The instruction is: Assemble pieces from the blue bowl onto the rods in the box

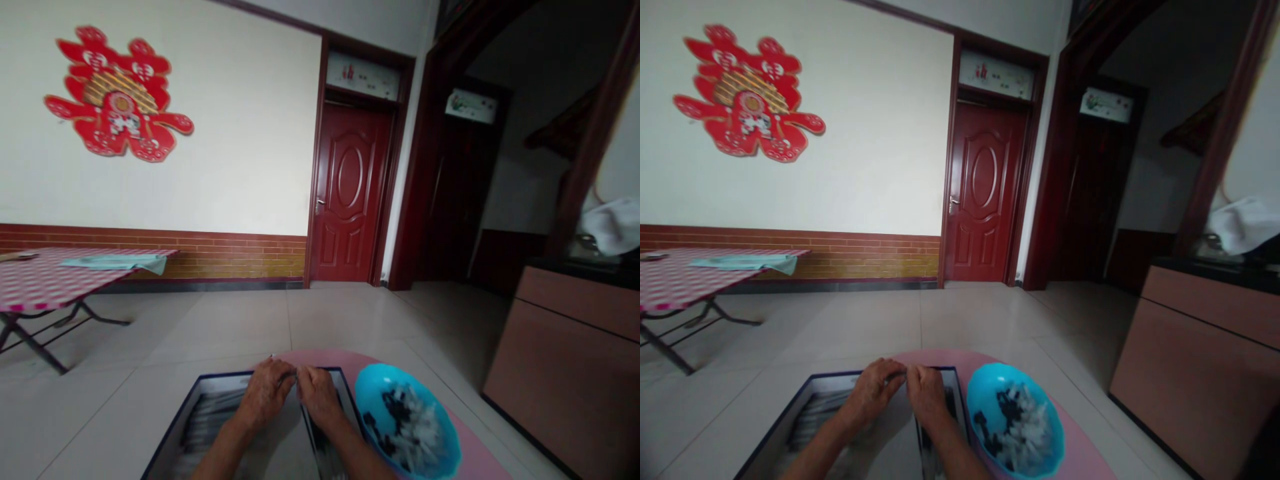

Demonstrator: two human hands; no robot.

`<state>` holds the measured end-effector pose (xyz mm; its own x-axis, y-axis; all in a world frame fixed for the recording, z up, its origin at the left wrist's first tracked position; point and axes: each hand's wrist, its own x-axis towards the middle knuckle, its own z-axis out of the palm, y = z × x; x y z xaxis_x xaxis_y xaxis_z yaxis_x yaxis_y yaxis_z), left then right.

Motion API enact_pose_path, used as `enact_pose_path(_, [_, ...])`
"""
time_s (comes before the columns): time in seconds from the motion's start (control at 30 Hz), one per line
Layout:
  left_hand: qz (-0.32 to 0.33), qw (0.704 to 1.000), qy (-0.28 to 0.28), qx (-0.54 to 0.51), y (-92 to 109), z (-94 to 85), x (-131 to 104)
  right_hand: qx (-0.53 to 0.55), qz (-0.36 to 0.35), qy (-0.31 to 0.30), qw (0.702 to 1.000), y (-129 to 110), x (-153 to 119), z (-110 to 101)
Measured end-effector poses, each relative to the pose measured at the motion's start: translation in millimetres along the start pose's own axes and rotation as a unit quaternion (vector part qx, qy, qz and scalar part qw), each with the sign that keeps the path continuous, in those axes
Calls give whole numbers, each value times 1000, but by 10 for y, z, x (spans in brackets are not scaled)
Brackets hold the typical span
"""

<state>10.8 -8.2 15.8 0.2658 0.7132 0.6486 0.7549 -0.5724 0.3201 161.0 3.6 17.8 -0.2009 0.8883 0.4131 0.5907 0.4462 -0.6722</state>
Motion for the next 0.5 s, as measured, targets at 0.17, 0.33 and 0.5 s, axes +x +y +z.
enact_pose_path(0.17, [0, 1000, -10, 5, 21, -23, 19, 6, 23, 11, 1000, -10, -4, 47])
enact_pose_path(0.33, [-5, 1000, -19, 7, 33, -39, 25, 9, 32, 17, 999, -24, -9, 46])
enact_pose_path(0.5, [6, 1000, -12, 19, 3, -15, -4, 66, 73, -1, 995, -37, 0, 60])
